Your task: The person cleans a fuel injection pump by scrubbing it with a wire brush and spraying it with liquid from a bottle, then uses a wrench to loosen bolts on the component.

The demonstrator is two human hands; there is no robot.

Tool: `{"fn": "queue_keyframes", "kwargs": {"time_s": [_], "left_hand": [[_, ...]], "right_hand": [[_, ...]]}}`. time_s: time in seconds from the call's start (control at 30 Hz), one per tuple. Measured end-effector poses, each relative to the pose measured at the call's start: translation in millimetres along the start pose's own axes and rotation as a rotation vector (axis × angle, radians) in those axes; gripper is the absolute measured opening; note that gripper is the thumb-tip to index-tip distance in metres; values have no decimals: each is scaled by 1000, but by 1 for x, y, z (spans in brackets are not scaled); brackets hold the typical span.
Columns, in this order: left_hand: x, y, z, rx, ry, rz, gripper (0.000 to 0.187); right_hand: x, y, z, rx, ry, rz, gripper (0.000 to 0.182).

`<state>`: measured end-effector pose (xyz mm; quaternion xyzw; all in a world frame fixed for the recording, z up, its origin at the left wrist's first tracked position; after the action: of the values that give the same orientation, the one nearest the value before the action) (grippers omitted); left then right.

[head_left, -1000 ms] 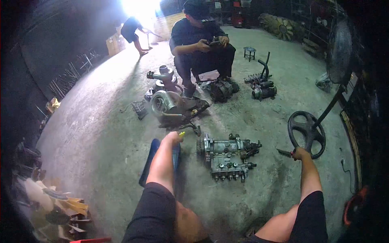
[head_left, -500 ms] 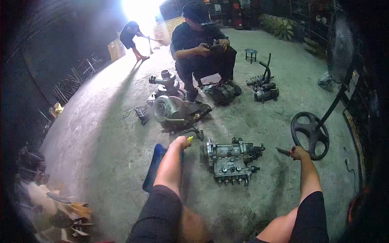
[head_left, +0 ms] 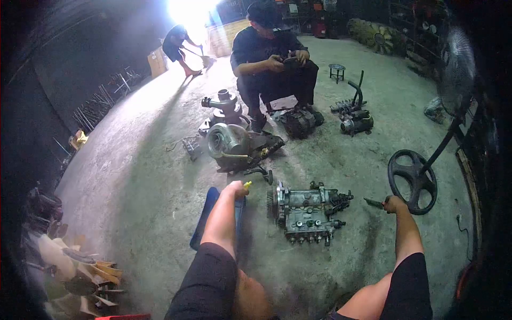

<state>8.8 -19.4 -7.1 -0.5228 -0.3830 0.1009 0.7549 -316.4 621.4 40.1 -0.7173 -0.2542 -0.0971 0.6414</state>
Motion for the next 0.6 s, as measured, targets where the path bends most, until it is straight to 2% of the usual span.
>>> {"fn": "queue_keyframes", "kwargs": {"time_s": [0.13,0.2,0.4,0.43,0.53,0.57,0.6], "left_hand": [[13,-4,-4,29,-13,44,41],[16,-3,-5,49,-11,43,39],[-5,30,13,54,44,-122,35],[-15,35,18,63,85,-55,32],[-19,37,40,196,24,-219,29],[-53,45,37,57,149,-69,27],[-54,41,43,58,148,-70,36]], "right_hand": [[-10,7,-8,21,-1,-18,29],[-21,14,-15,45,-75,-24,28],[-14,22,-23,-7,-48,-6,29],[-17,25,-18,5,-35,-7,30],[-36,29,5,-20,20,27,38],[-55,30,12,145,-75,147,39],[-71,35,22,302,-219,398,39]]}}
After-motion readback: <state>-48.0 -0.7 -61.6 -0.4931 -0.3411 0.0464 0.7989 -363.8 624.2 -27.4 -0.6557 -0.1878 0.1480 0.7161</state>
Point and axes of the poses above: each hand's wrist, its own x-axis away from the middle knuckle, its own y-axis out of the palm, z = x × y, the point moved 6 cm from there along -x, towards the middle knuckle, and after that the axes turned 3 degrees about -x, right-handed, at the moved point
